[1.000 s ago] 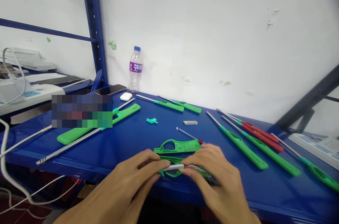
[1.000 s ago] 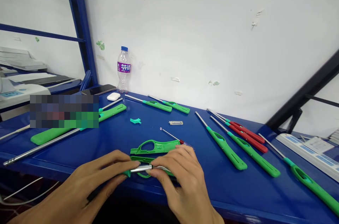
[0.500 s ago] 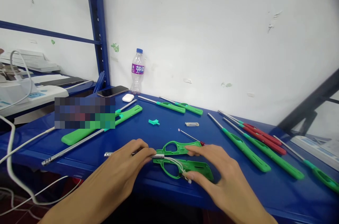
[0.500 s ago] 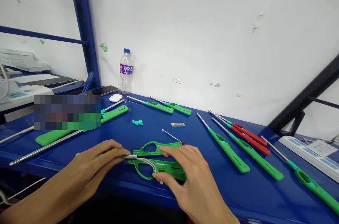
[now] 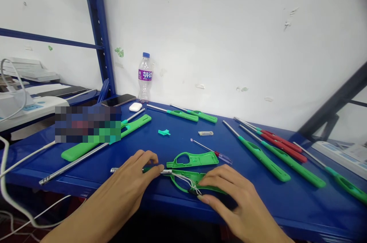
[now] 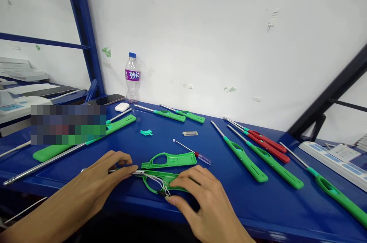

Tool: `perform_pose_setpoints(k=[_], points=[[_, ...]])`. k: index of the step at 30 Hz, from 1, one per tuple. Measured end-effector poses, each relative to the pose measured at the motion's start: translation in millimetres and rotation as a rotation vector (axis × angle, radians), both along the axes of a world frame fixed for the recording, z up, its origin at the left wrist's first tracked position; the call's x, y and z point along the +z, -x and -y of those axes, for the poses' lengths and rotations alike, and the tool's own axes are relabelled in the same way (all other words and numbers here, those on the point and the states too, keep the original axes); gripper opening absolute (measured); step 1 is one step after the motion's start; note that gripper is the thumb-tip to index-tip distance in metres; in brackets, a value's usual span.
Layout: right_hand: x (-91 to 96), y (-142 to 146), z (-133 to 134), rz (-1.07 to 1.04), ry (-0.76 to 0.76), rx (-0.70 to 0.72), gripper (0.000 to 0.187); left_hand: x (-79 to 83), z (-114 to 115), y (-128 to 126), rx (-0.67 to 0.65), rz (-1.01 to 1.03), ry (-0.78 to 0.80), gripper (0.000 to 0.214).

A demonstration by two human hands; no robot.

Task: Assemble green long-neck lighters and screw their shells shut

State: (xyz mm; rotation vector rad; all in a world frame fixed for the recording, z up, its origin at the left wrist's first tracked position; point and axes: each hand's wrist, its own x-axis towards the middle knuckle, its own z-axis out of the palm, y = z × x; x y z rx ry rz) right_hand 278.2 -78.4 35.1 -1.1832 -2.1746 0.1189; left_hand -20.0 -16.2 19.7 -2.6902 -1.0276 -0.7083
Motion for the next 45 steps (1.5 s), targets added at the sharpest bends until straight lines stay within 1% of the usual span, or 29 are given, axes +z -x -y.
perform_pose_setpoints(k=[4, 7, 10, 12, 19, 22, 26, 30, 35, 38, 41, 45], points=[[-0.2, 0.7, 0.6, 0.048, -0.044, -0.008, 0.021, -1.8, -1.5, 2.1, -0.009, -0.023, 0.044, 0.072], [0.0, 1.7, -1.1, 0.032, -0.112, 0.025, 0.012, 0.9, 0.8, 2.7, 0.003, -0.064, 0.022, 0.074], [-0.2, 2.7, -3.5, -0.009, -0.19, 0.044, 0.012, 3.5, 3.3, 2.5, 0.025, -0.111, -0.044, 0.079], [-1.0, 3.1, -4.8, -0.03, -0.206, 0.04, 0.013, 4.0, 3.4, 2.2, 0.024, -0.133, -0.076, 0.081], [-5.5, 0.5, -7.2, -0.08, -0.151, -0.014, 0.02, 3.9, 2.8, 3.0, -0.001, -0.16, -0.103, 0.082], [-6.3, -1.0, -8.0, -0.076, -0.136, 0.005, 0.021, 2.4, 3.5, 3.3, -0.012, -0.122, -0.091, 0.082], [-6.5, -1.2, -8.7, -0.094, -0.153, 0.02, 0.018, -1.4, 2.5, 3.7, -0.036, -0.083, -0.107, 0.075], [-7.4, -1.4, -8.0, -0.093, -0.168, 0.026, 0.016, 0.3, 3.1, 3.0, -0.061, -0.079, -0.124, 0.073], [-9.9, -2.6, -5.4, -0.074, -0.125, 0.033, 0.014, 4.8, 2.8, 1.4, -0.033, -0.08, -0.047, 0.069], [-11.4, -3.0, -4.9, -0.074, -0.095, 0.025, 0.014, 4.8, 1.8, 3.1, -0.041, -0.074, -0.004, 0.066], [-11.6, -2.9, -5.4, -0.091, -0.097, 0.032, 0.015, 1.4, 1.6, 6.4, -0.055, -0.062, 0.024, 0.061], [-9.7, -1.7, -5.5, -0.117, -0.097, 0.046, 0.017, -5.5, 1.4, 8.9, -0.029, -0.043, 0.026, 0.065]])
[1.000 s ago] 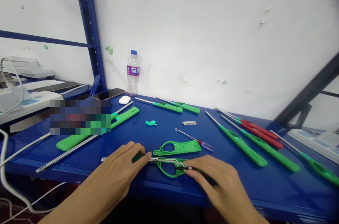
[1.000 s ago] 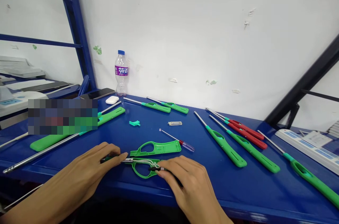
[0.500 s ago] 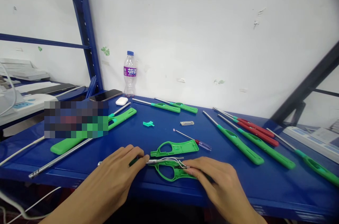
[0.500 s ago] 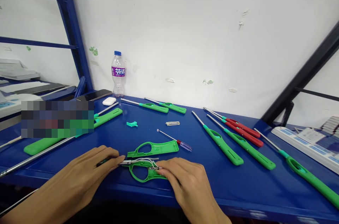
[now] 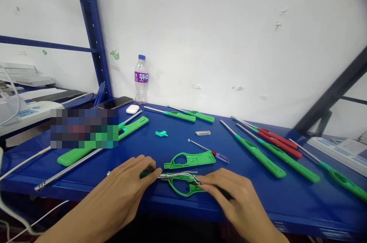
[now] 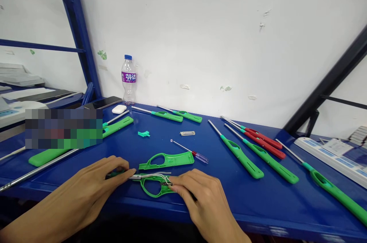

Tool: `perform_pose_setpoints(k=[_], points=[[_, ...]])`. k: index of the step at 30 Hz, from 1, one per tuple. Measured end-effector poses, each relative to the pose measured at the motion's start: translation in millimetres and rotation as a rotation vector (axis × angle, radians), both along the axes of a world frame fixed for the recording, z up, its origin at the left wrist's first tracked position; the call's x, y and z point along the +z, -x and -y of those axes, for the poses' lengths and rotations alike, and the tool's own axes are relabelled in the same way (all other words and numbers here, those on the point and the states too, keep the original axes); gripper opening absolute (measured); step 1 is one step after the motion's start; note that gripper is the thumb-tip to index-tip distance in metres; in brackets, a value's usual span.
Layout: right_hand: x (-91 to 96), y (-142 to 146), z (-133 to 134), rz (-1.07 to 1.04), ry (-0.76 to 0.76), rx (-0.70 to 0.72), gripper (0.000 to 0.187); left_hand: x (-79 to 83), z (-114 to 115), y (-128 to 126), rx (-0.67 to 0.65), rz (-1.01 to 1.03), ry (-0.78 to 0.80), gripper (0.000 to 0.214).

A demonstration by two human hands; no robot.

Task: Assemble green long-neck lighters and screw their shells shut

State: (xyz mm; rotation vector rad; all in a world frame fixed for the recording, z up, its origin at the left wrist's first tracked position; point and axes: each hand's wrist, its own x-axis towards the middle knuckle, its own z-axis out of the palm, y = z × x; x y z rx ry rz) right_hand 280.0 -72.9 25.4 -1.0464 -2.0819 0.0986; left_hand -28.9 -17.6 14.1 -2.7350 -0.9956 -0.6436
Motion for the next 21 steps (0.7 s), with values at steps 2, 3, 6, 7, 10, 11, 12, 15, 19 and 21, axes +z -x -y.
perform_pose_setpoints(k=[2, 3, 6, 7, 10, 11, 12, 15, 19, 21], points=[[1.0, 0.5, 0.4, -0.005, 0.014, -0.001, 0.017, -1.4, -0.5, -0.5, 0.002, 0.005, 0.004, 0.066], [1.3, 0.6, 0.6, -0.007, 0.016, -0.001, 0.017, -1.3, -0.8, -1.1, -0.007, 0.003, 0.01, 0.067], [1.7, -0.1, 1.1, -0.007, 0.033, 0.01, 0.016, -0.1, -1.7, -3.4, -0.02, 0.003, 0.035, 0.068], [1.8, -0.4, 1.3, -0.009, 0.043, 0.015, 0.015, 0.3, -2.0, -4.1, -0.018, 0.008, 0.046, 0.068], [2.0, -1.2, 1.7, -0.026, 0.087, 0.029, 0.015, 1.1, -3.1, -5.5, 0.0, 0.032, 0.068, 0.067], [2.1, -1.3, 1.8, -0.036, 0.103, 0.03, 0.015, 1.5, -3.3, -5.8, 0.003, 0.038, 0.071, 0.066], [2.4, -1.2, 2.0, -0.045, 0.121, 0.029, 0.015, 2.0, -3.3, -6.1, 0.004, 0.044, 0.073, 0.065], [3.2, -0.5, 2.5, -0.051, 0.166, 0.009, 0.018, 3.7, -1.8, -7.8, 0.003, 0.053, 0.068, 0.06], [3.1, -1.2, 3.4, 0.0, 0.169, -0.025, 0.021, 5.1, 2.8, -12.0, 0.023, 0.049, 0.023, 0.049], [1.7, -3.0, 3.4, 0.021, 0.157, -0.04, 0.022, 7.9, 1.3, -14.0, 0.03, 0.059, -0.016, 0.043]])
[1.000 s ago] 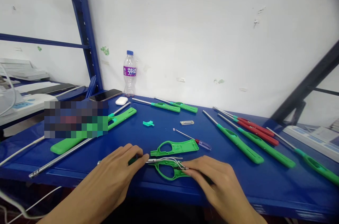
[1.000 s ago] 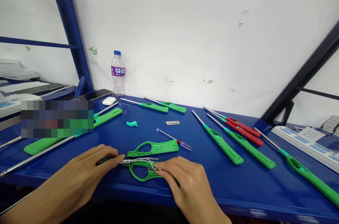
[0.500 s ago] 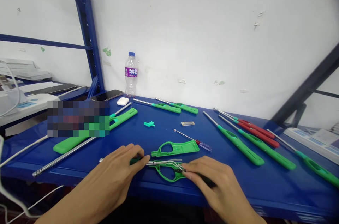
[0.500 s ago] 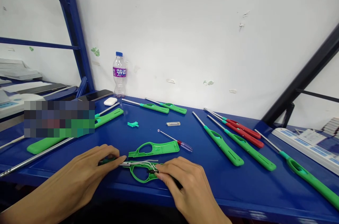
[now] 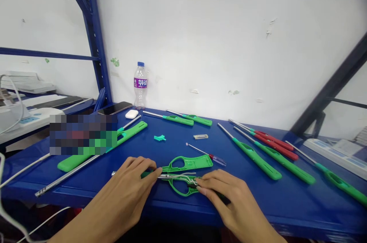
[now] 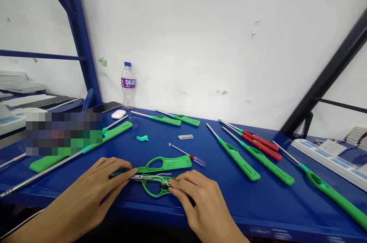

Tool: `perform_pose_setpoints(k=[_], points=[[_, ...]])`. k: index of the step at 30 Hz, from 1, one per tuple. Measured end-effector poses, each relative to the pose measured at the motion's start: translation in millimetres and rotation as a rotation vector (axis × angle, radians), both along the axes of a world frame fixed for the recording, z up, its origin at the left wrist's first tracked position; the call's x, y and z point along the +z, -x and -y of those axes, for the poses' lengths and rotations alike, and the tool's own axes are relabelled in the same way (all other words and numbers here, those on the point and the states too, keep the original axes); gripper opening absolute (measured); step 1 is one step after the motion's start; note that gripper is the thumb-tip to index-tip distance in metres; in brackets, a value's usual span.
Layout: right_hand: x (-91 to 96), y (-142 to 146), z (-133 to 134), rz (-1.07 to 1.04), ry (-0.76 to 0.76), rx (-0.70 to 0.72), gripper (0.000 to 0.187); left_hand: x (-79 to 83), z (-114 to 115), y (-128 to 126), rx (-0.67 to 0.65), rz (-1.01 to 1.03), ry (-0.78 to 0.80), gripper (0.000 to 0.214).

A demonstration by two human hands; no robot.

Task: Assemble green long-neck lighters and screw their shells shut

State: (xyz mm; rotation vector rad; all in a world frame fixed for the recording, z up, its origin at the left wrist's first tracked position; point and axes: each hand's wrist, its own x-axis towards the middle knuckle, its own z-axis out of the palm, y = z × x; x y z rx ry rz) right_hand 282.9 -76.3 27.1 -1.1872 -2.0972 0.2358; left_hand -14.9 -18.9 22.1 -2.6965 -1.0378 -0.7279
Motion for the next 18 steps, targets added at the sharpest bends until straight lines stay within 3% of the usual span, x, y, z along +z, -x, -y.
perform_pose_setpoints(k=[3, 7, 11, 14, 18], points=[[-3.6, -3.4, -1.5, 0.026, -0.043, -0.01, 0.025, 11.7, -18.3, -3.4, 0.028, 0.0, -0.006, 0.046], [-8.0, -6.5, -5.3, 0.027, -0.105, -0.014, 0.031, 33.5, -73.3, -9.5, 0.081, -0.047, 0.068, 0.04], [-9.9, -7.3, -6.5, -0.023, -0.086, -0.022, 0.029, 36.1, -114.7, -13.7, 0.026, -0.135, 0.123, 0.03], [-11.3, -7.0, -6.2, -0.067, -0.024, -0.028, 0.021, 27.5, -114.5, -13.2, 0.019, -0.146, 0.116, 0.027], [-12.6, -5.9, -5.6, -0.111, 0.027, -0.053, 0.011, 22.5, -93.8, -8.3, 0.011, -0.088, 0.08, 0.031]])
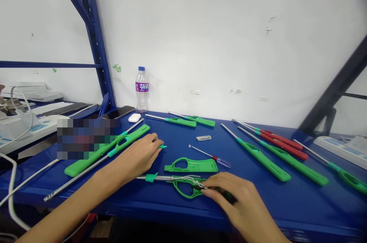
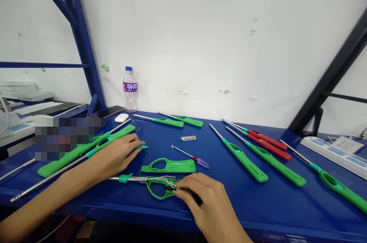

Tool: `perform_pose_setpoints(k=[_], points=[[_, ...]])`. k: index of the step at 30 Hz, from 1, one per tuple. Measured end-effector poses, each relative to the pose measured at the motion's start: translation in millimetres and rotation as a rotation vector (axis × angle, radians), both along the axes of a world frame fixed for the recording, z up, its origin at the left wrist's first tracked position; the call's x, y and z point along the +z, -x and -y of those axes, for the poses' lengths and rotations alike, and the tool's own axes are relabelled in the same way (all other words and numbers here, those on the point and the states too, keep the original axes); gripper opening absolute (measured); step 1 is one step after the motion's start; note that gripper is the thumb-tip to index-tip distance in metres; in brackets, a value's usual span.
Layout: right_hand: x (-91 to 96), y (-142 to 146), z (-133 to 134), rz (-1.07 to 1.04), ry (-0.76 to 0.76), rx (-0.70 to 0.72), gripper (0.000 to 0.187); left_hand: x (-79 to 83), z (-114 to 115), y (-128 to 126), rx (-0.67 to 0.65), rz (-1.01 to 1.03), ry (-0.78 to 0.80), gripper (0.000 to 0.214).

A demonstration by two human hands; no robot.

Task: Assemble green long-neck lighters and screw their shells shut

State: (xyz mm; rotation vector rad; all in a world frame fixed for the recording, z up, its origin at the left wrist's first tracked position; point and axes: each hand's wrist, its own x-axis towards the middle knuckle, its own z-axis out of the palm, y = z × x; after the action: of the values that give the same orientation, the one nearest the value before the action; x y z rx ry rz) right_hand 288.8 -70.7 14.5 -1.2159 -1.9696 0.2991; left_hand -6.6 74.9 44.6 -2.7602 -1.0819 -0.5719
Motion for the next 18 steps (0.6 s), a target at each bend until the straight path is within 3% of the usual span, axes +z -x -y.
perform_pose_setpoints(k=[6, 11, 18], points=[[1.9, 2.2, 2.0, -0.008, 0.019, -0.016, 0.008, 2.6, 39.7, -1.8, -0.051, 0.17, -0.072, 0.04], [4.7, 3.8, 2.8, 0.021, 0.024, -0.009, 0.011, -3.9, 78.3, -15.4, -0.203, 0.277, -0.135, 0.042], [8.3, 6.8, 4.3, 0.016, 0.053, -0.009, 0.011, -15.2, 95.7, -16.7, -0.25, 0.205, -0.127, 0.078]])
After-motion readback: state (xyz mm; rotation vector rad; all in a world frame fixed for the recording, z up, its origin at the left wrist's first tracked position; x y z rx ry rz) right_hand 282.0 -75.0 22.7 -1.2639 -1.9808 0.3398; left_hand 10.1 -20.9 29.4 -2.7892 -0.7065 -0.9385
